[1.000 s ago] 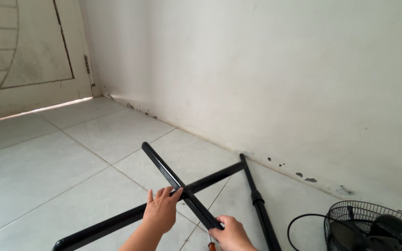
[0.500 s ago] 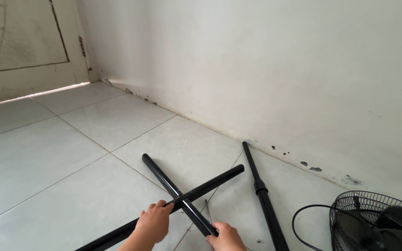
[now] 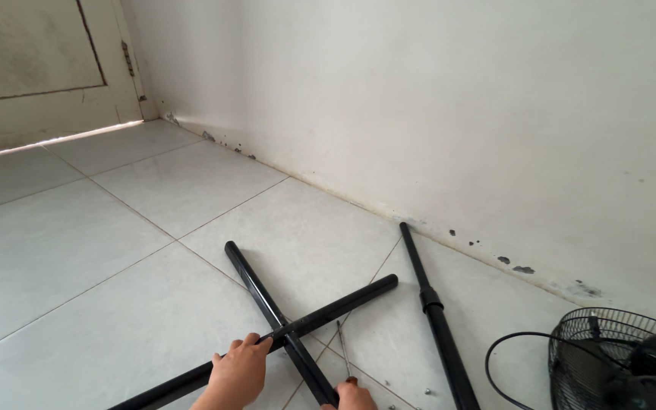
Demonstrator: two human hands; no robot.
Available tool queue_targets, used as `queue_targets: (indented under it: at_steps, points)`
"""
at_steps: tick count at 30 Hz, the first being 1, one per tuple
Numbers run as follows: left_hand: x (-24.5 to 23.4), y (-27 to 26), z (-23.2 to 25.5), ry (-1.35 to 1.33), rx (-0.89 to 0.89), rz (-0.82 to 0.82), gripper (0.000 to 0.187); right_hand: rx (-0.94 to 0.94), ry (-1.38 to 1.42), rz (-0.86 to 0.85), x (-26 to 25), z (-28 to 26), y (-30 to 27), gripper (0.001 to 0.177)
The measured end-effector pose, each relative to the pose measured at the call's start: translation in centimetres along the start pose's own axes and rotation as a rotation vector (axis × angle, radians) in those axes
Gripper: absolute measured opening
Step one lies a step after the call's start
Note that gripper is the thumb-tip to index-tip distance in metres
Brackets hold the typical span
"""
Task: The person assembles a standing electric fan by attaching the vertical pole to the base and securing it with a screwdriver. They then attach the motor head to the pole and tighten it.
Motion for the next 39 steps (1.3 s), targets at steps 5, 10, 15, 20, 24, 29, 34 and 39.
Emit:
queue_targets:
  at_steps: [5, 10, 15, 20, 24, 29, 34, 39]
  points:
    - [0.5, -0.1, -0.3, -0.04, -0.015, -0.021, 0.066, 0.039, -0.125, -0.004, -0.5, -2.0, -2.3, 0.047]
    - [1.1, 0.1, -0.2, -0.039, -0.02, -0.06, 0.07, 0.017, -0.18, 0.051, -1.8, -4.0, -6.3, 0.042]
    - [1.8, 0.1, -0.4, -0.057, -0.016, -0.067, 0.068, -0.053, -0.142, 0.291, -3.2, -5.3, -9.3, 0.018]
    - [2.1, 0.3, -0.4, -0.053, -0.027, -0.073, 0.069, -0.119, -0.127, 0.353, -5.1, -5.6, -11.5, 0.017]
    - [2.0, 0.5, 0.0, -0.055, -0.013, -0.01, 0.063, 0.04, -0.195, 0.217, -5.0, -5.0, -12.1, 0.039]
    - [1.8, 0.7, 2.2, -0.051, 0.104, 0.097, 0.065, 0.111, -0.144, 0.106, -4.8, -4.3, -11.9, 0.045]
    - [1.6, 1.0, 4.0, -0.12, 0.17, 0.126, 0.06, 0.12, -0.116, 0.141, -5.2, -3.2, -11.8, 0.043]
    - [1.5, 1.3, 4.4, -0.177, 0.149, 0.108, 0.061, 0.105, -0.14, 0.292, -8.8, -1.6, -11.5, 0.032]
Point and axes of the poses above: each hand's wrist, its own y-axis towards the middle knuckle, its own x-axis out of the palm, z = x × y, the point moved 8 cm from there along y, towards the middle knuckle, and after that the axes turned 14 degrees about -z, right-handed, at the moved point
